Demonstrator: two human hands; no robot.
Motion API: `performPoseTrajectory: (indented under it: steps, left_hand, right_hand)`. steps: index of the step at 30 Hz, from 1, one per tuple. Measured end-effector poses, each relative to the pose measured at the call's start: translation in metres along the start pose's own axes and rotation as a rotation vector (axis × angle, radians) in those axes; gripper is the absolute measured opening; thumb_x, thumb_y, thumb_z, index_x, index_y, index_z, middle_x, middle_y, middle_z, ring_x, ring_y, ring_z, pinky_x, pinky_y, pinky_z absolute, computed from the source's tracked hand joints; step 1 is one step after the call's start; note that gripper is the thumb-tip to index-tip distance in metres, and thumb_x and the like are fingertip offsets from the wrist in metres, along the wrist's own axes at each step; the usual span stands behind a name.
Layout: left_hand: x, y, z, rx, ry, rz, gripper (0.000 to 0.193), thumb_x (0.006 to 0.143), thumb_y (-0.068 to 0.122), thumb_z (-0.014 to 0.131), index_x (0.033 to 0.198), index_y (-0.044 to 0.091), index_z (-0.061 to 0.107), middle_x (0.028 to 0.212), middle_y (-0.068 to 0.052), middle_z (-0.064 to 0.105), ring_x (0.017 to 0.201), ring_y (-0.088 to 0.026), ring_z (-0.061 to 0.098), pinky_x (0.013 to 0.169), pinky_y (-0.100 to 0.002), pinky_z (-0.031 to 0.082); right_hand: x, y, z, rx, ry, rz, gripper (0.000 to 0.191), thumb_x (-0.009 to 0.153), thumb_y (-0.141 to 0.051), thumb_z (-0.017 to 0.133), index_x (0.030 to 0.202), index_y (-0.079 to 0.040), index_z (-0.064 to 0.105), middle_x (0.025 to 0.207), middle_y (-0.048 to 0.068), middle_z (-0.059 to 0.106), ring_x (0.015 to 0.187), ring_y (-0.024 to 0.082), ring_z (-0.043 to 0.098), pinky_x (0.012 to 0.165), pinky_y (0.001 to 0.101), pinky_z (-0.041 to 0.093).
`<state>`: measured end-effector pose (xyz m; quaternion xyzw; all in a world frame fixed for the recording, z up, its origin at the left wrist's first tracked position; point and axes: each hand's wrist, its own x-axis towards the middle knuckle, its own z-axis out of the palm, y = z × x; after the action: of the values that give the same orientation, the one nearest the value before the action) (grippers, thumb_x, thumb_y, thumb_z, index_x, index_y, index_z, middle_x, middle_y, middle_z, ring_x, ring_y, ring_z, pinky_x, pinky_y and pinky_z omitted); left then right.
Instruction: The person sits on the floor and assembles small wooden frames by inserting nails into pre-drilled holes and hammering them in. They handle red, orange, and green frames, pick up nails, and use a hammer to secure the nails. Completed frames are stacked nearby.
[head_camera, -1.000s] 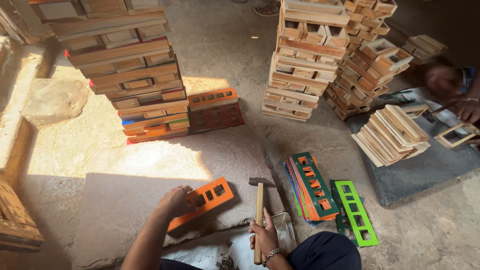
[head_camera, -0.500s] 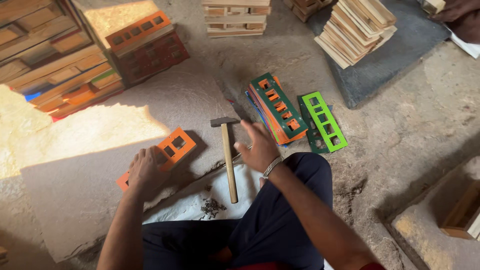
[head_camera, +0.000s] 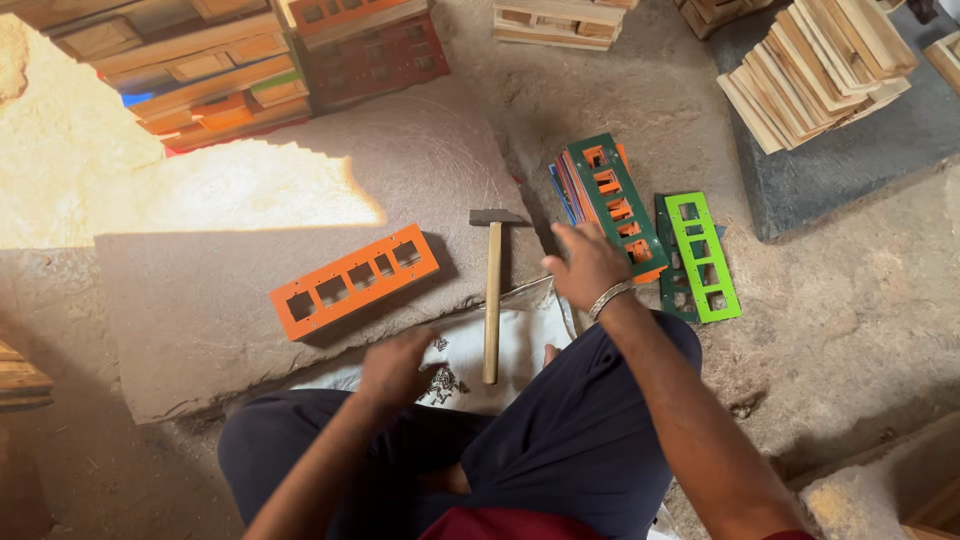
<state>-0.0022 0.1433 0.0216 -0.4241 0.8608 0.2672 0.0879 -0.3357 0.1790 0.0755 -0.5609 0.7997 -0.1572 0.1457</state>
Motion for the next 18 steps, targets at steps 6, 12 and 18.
performPoseTrajectory:
  steps: [6, 12, 18]
  left_hand:
    - [0.0, 0.007, 0.063, 0.003, 0.043, -0.004, 0.047, 0.075, 0.025, 0.082, 0.112, 0.006, 0.061, 0.114, -0.014, 0.064, 0.109, -0.036, 0.064, 0.085, -0.046, 0.057]
    - [0.0, -0.001, 0.072, -0.104, 0.094, -0.021, 0.016, 0.083, 0.019, 0.07, 0.097, 0.012, 0.07, 0.105, -0.012, 0.069, 0.102, -0.036, 0.067, 0.085, -0.049, 0.055]
    - [-0.002, 0.002, 0.067, -0.247, 0.094, -0.065, 0.018, 0.089, 0.029, 0.069, 0.093, 0.011, 0.069, 0.1, -0.014, 0.069, 0.094, -0.038, 0.068, 0.081, -0.05, 0.055]
  right_hand:
    - [-0.056, -0.083, 0.056, 0.318, -0.212, -0.011, 0.067, 0.083, -0.033, 0.079, 0.143, -0.016, 0.054, 0.131, 0.017, 0.057, 0.116, 0.033, 0.062, 0.099, 0.0423, 0.053]
    - [-0.089, -0.1, 0.101, 0.312, -0.052, 0.115, 0.09, 0.076, -0.02, 0.084, 0.152, -0.015, 0.035, 0.141, 0.022, 0.043, 0.13, 0.038, 0.043, 0.108, 0.0471, 0.041]
    - [-0.071, -0.083, 0.135, 0.53, 0.051, 0.282, 0.098, 0.074, -0.012, 0.085, 0.149, -0.013, 0.023, 0.129, 0.023, 0.057, 0.109, 0.039, 0.059, 0.093, 0.0493, 0.05]
